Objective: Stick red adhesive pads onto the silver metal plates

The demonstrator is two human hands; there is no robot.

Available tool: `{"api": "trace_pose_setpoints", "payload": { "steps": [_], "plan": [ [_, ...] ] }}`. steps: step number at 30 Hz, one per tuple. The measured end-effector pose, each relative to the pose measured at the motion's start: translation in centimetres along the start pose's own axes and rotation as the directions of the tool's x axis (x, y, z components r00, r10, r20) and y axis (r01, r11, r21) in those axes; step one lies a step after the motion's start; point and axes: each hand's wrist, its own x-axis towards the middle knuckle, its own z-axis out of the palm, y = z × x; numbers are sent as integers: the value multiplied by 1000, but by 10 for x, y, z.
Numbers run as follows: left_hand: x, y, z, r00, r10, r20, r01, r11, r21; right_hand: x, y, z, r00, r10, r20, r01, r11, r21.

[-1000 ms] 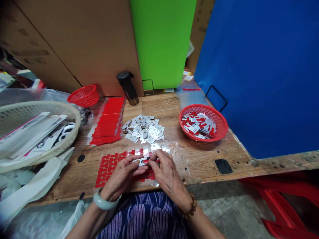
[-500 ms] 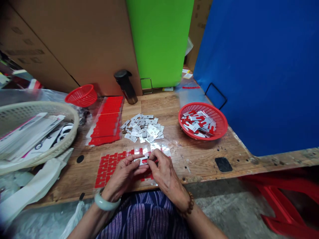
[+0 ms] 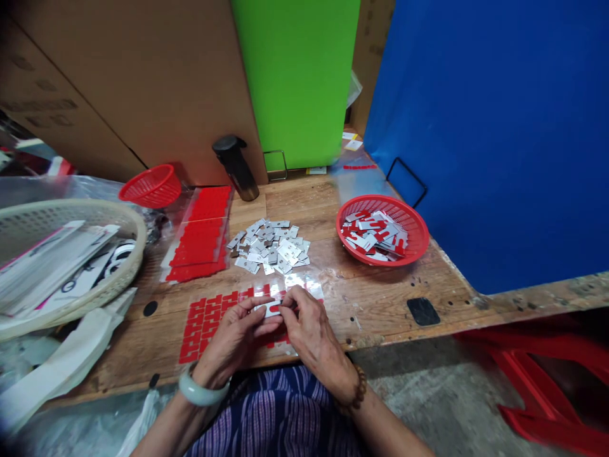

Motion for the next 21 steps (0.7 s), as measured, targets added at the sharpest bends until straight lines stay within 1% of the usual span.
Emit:
{"api": "trace_pose_setpoints", "payload": {
  "steps": [3,21],
  "plan": [
    [0,0,0,1000,-4,-2,4,1000,4,-1,1,1,1000,-24,-12,24,1000,0],
    [2,-2,-1,1000,-1,-6,1,1000,-12,-1,4,5,1000,-14,-10,14,1000,-8]
  ]
}}
